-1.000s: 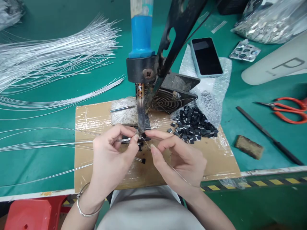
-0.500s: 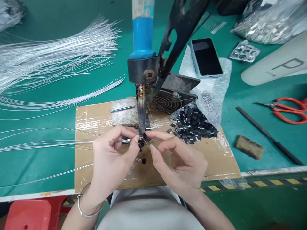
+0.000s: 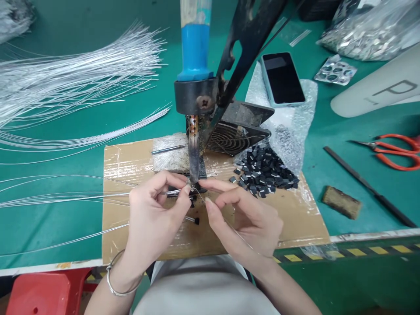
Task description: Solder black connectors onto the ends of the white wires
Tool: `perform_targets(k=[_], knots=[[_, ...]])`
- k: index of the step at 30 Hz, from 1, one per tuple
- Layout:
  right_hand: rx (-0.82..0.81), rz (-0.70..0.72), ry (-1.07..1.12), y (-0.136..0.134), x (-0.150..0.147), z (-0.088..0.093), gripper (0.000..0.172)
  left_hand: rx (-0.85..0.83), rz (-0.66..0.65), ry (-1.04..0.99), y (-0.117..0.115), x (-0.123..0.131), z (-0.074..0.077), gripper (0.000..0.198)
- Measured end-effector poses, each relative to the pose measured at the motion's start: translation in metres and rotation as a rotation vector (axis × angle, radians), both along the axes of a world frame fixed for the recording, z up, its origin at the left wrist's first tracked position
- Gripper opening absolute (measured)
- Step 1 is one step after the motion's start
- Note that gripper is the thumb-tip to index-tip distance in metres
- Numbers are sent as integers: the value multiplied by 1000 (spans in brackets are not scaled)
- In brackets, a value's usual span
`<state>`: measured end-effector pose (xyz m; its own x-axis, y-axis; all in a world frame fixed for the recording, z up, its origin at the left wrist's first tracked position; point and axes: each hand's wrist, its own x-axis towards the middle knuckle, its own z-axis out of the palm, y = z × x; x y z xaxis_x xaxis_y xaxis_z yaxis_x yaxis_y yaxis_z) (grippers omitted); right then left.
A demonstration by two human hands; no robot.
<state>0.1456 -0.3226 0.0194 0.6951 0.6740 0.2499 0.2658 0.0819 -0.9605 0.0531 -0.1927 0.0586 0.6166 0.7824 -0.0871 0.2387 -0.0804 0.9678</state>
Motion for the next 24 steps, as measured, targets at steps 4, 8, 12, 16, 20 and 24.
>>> perform_targets(k=[4,8,12,16,20,24], knots=[[11,3,6,0,0,0,20,-2,-1,-11,0,1,0,16],[13,2,10,0,0,1,20,-4,-5,-17,0,1,2,15],[15,2,2,0,0,1,20,11,-7,-13,0,0,2,15],[19,-5,-6,1,0,1,21,27,-2,-1,0,-1,1,14],[31,-10,-21,2,0,1,21,31,-6,3,0,-2,1,14],[27,-4,-18,2,0,1,21,5,-15,-13,1,-2,1,15]])
